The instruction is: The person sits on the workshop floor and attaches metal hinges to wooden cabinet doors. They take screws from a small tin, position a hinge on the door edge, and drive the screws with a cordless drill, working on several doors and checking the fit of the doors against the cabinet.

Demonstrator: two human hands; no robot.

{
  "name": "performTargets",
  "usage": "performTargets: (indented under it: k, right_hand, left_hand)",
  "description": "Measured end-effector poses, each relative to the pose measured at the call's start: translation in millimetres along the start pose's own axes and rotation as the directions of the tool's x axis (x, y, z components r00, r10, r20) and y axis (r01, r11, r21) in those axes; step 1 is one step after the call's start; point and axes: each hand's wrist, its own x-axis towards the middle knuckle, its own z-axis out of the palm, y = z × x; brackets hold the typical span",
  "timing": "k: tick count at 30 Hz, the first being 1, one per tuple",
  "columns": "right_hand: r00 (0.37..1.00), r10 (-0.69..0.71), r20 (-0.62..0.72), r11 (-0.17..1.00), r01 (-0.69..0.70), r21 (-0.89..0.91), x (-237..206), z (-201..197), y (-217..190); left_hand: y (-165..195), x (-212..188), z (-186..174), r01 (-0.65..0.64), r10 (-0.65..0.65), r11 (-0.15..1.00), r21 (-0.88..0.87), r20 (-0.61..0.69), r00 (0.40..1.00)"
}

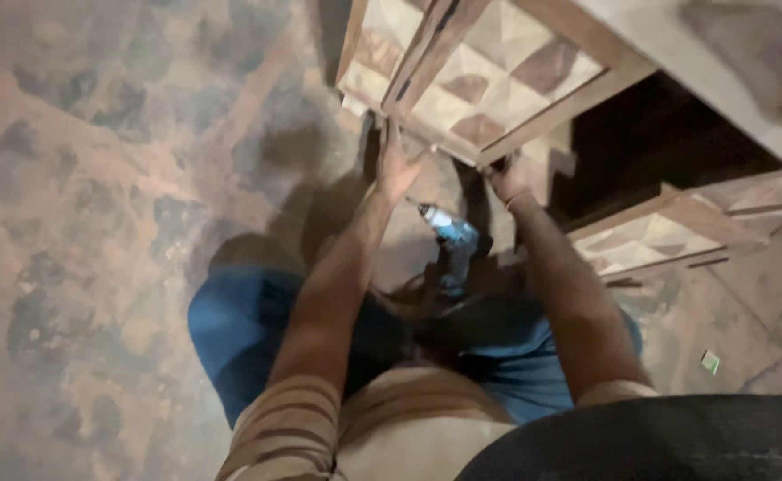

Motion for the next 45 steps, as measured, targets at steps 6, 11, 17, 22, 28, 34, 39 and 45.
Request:
performTargets:
  k: [6, 11, 17, 22, 28, 34, 39, 45]
  right_hand:
    - [0.968, -0.234, -0.090, 0.950, 0.207, -0.235, 1, -2, 8]
    - [0.999, 0.019, -0.036, 0.999, -0.018, 0.039, 1, 4, 12]
    - [0.994, -0.095, -0.061, 0.995, 0.097, 0.030, -4, 4, 19]
    - [1.000, -0.023, -0.020, 0.993, 0.025, 0.115, -6, 3, 17]
    - [0.989, -0.125, -0.083, 0.991, 0.128, 0.034, -2, 5, 13]
    - [0.983, -0.155, -0.099, 0.974, 0.136, -0.179, -1, -1, 10]
    - [0.966, -0.201, -0.160, 0.950, 0.153, -0.271, -3, -10, 3]
    - [0.997, -0.050, -0.053, 0.976, 0.037, -0.216, -2, -17, -3]
  left_hand:
    - [4, 1, -1, -0.034, 0.035, 0.997, 0.065, -0.014, 0.999]
    - [-2, -1, -1, -0.031, 0.031, 0.996, 0.079, -0.006, 0.999]
    - [-5, 1, -1, -0.029, 0.029, 0.996, 0.083, 0.009, 1.000]
    - [2, 2, -6, 0.118, -0.123, 0.992, 0.048, 0.109, 0.986]
    - [2, 1, -6, 0.027, -0.031, 0.995, 0.099, 0.043, 0.999]
    - [-5, 2, 5, -0.076, 0.079, 0.981, 0.180, -0.008, 0.997]
    - [-5, 1, 11, -0.155, 0.158, 0.976, 0.150, -0.002, 0.988]
    - [0, 1, 16, -0.017, 0.017, 1.000, -0.005, 0.006, 1.000]
